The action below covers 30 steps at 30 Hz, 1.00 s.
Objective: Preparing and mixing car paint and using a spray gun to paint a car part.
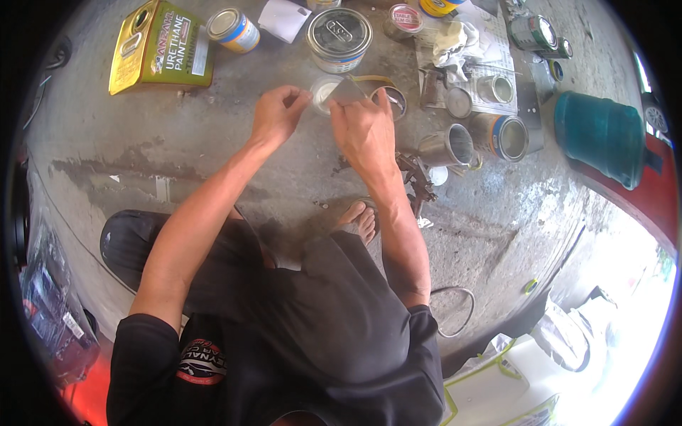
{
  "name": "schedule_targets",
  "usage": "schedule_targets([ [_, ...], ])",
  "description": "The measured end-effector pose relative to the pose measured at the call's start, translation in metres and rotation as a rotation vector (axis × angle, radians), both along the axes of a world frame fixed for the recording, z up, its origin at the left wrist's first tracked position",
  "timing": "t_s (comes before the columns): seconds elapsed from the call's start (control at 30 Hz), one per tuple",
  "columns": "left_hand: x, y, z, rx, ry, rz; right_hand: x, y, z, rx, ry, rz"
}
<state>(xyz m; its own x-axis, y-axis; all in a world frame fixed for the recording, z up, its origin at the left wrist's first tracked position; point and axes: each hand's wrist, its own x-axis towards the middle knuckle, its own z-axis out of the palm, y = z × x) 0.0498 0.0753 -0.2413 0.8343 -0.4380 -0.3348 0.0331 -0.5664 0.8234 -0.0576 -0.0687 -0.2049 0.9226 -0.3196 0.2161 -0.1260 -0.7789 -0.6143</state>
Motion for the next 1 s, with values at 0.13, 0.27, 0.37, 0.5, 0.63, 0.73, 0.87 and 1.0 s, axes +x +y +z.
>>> schedule_targets([
  [0.13,0.001,0.0,0.001,0.006,0.024,0.011,0.001,-0.003,0.007,-0.08,-0.088,0.01],
  [0.27,-0.001,-0.001,0.005,0.02,0.024,0.001,-0.003,-0.008,-0.008,-0.022,-0.009,0.024],
  [0.37,-0.001,0.001,0.004,0.004,0.003,0.018,-0.002,-0.005,-0.009,0.011,0.019,0.027],
  [0.5,0.0,0.0,0.004,0.005,0.029,0.01,0.003,-0.002,-0.003,-0.009,-0.012,0.011],
  [0.63,-0.002,0.001,-0.002,-0.014,-0.022,0.008,0.002,-0.003,-0.007,0.084,0.013,0.043],
  [0.73,-0.001,0.001,-0.004,-0.013,-0.026,0.023,0.002,-0.002,-0.007,-0.048,-0.036,-0.028],
  [0.87,-0.002,0.002,-0.004,-0.028,-0.006,0.02,-0.001,-0.002,-0.003,0.035,-0.044,0.043],
  [1.0,-0.002,0.002,-0.001,-0.029,-0.01,0.02,-0.002,-0.005,-0.003,-0.025,-0.069,0.025],
])
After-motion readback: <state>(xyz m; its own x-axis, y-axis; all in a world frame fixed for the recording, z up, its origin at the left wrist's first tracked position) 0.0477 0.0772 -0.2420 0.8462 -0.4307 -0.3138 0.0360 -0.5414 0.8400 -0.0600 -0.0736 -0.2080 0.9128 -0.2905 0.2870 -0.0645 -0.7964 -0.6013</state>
